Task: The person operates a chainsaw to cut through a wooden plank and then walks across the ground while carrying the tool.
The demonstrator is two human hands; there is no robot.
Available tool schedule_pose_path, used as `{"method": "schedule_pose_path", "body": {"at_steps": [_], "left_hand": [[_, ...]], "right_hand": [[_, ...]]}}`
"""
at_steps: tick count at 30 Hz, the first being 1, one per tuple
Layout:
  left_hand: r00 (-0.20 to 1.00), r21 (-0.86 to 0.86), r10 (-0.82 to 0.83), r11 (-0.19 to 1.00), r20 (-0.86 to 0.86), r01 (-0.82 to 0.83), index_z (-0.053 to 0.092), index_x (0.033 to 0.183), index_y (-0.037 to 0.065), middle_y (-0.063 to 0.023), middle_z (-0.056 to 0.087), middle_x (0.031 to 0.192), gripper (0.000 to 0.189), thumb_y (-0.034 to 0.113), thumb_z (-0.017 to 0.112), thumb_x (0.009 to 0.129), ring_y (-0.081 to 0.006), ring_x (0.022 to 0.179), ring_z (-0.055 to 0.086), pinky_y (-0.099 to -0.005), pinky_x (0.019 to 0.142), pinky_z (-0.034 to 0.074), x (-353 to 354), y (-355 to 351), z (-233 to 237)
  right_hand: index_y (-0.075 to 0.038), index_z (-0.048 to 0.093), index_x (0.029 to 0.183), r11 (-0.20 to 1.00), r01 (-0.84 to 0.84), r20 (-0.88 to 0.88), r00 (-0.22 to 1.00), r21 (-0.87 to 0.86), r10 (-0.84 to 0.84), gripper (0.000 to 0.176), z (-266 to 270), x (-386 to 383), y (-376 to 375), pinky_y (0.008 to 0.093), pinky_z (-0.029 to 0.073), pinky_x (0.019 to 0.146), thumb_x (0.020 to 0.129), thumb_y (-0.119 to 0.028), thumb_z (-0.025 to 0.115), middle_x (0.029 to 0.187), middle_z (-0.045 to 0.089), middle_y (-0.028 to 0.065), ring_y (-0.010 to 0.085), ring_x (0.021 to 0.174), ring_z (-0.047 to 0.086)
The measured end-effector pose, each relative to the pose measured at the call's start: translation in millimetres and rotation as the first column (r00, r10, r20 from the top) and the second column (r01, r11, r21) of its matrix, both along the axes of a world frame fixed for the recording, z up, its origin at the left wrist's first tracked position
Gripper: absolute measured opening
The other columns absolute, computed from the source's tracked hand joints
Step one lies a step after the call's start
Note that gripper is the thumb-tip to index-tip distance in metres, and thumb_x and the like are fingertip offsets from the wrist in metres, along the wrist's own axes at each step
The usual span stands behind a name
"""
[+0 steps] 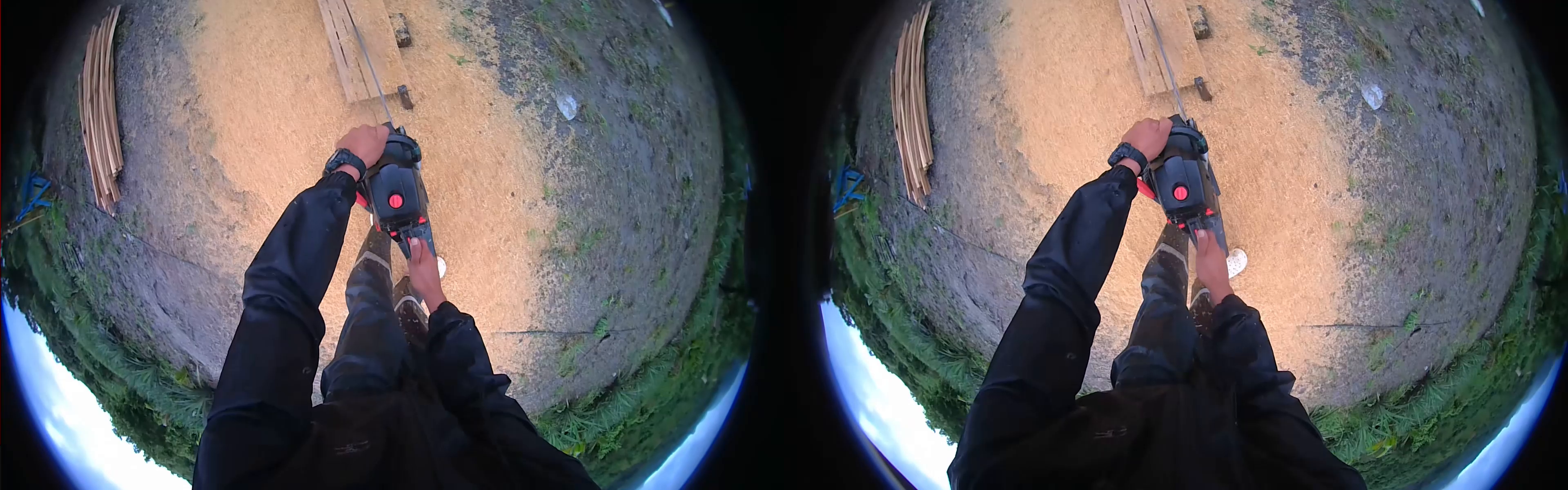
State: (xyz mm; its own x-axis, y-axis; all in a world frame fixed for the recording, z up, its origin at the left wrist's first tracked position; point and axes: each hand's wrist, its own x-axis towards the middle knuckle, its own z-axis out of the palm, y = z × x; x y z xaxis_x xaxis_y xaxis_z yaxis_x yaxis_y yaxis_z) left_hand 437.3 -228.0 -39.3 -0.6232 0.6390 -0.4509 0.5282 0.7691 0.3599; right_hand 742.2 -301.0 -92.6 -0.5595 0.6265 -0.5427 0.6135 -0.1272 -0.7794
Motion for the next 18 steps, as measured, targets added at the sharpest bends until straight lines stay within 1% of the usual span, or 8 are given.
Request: {"method": "schedule_pose_path", "body": {"at_steps": [2, 4, 6, 10, 12, 13, 16, 18], "left_hand": [[0.995, 0.018, -0.084, 0.996, -0.052, 0.085, 0.071, 0.103, 0.0, -0.0278, 0.07, 0.108, 0.054, 0.041, 0.036, 0.098, -0.0494, 0.1, 0.066, -0.0548, 0.092, 0.052, 11.2, -13.5, -22.5], [0.98, 0.038, -0.168, 0.984, -0.107, 0.172, 0.072, 0.102, 0.001, -0.0278, 0.07, 0.108, 0.055, 0.042, 0.036, 0.098, -0.0494, 0.1, 0.066, -0.0546, 0.092, 0.052, 29.4, -18.4, -12.9], [1.0, 0.014, 0.021, 1.0, 0.023, -0.021, 0.073, 0.102, 0.001, -0.0275, 0.071, 0.107, 0.057, 0.043, 0.035, 0.098, -0.0488, 0.098, 0.067, -0.0541, 0.092, 0.052, 51.4, -26.1, -0.2], [1.0, -0.023, -0.001, 1.0, -0.003, 0.001, 0.074, 0.1, 0.002, -0.0254, 0.072, 0.104, 0.056, 0.043, 0.036, 0.098, -0.0472, 0.098, 0.068, -0.0535, 0.091, 0.053, 84.7, -42.7, -1.5], [0.999, -0.023, 0.032, 0.999, 0.029, -0.032, 0.075, 0.1, 0.002, -0.0263, 0.072, 0.102, 0.056, 0.042, 0.035, 0.099, -0.0469, 0.098, 0.068, -0.0533, 0.091, 0.053, 93.0, -46.5, -1.7], [0.999, -0.042, 0.027, 0.999, 0.029, -0.026, 0.075, 0.1, 0.003, -0.0259, 0.072, 0.103, 0.056, 0.042, 0.035, 0.099, -0.0466, 0.098, 0.069, -0.0533, 0.091, 0.054, 93.7, -46.7, -1.2], [0.998, -0.062, 0.051, 0.997, 0.036, -0.049, 0.075, 0.098, 0.004, -0.0238, 0.073, 0.103, 0.055, 0.041, 0.035, 0.1, -0.0464, 0.096, 0.069, -0.0539, 0.089, 0.054, 81.0, -40.4, -3.8], [1.0, 0.012, -0.004, 1.0, -0.008, 0.004, 0.075, 0.097, 0.004, -0.0229, 0.073, 0.102, 0.053, 0.041, 0.036, 0.1, -0.0466, 0.095, 0.069, -0.0545, 0.087, 0.054, 57.9, -35.1, -9.2]], "right_hand": [[0.002, 0.056, 0.123, 1.0, 0.001, 0.015, 1.0, -0.015, 0.0, 0.054, -0.3, 16.3, -8.5, 0.0528, 0.047, 0.086, 0.111, -0.045, 0.033, 0.106, 0.065, 0.0318, 0.0519, 0.102, 0.061], [0.001, 0.056, 0.124, 1.0, 0.004, 0.029, 1.0, -0.023, -0.003, 0.053, 3.6, 35.1, -16.6, 0.0524, 0.047, 0.087, 0.111, -0.045, 0.033, 0.107, 0.065, 0.0312, 0.0517, 0.102, 0.061], [0.002, 0.056, 0.124, 0.999, 0.046, -0.053, 0.997, -0.021, -0.047, 0.052, 9.4, 50.0, -25.8, 0.0511, 0.047, 0.087, 0.111, -0.044, 0.034, 0.107, 0.066, 0.0297, 0.0499, 0.101, 0.062], [0.001, 0.057, 0.123, 0.995, 0.045, 0.01, 0.999, -0.084, -0.044, 0.052, 19.8, 83.0, -39.2, 0.0491, 0.049, 0.085, 0.111, -0.043, 0.034, 0.105, 0.066, 0.0287, 0.048, 0.099, 0.063], [0.001, 0.058, 0.121, 0.999, 0.017, -0.001, 1.0, -0.04, -0.017, 0.051, 20.5, 92.4, -42.5, 0.0471, 0.049, 0.081, 0.111, -0.043, 0.034, 0.096, 0.065, 0.0266, 0.0431, 0.09, 0.064], [0.0, 0.058, 0.12, 0.99, 0.035, 0.056, 0.998, -0.134, -0.028, 0.05, 20.4, 93.2, -43.2, 0.0457, 0.049, 0.077, 0.111, -0.043, 0.034, 0.088, 0.063, 0.024, 0.0387, 0.081, 0.064], [0.0, 0.059, 0.119, 0.998, 0.019, 0.05, 0.999, -0.058, -0.016, 0.049, 25.6, 80.8, -37.3, 0.045, 0.048, 0.075, 0.111, -0.043, 0.034, 0.083, 0.061, 0.0215, 0.035, 0.076, 0.063], [0.0, 0.059, 0.119, 0.998, 0.023, 0.088, 0.996, -0.059, -0.018, 0.05, 23.6, 60.4, -28.9, 0.0447, 0.048, 0.075, 0.111, -0.044, 0.035, 0.083, 0.061, 0.0214, 0.0354, 0.077, 0.063]]}}
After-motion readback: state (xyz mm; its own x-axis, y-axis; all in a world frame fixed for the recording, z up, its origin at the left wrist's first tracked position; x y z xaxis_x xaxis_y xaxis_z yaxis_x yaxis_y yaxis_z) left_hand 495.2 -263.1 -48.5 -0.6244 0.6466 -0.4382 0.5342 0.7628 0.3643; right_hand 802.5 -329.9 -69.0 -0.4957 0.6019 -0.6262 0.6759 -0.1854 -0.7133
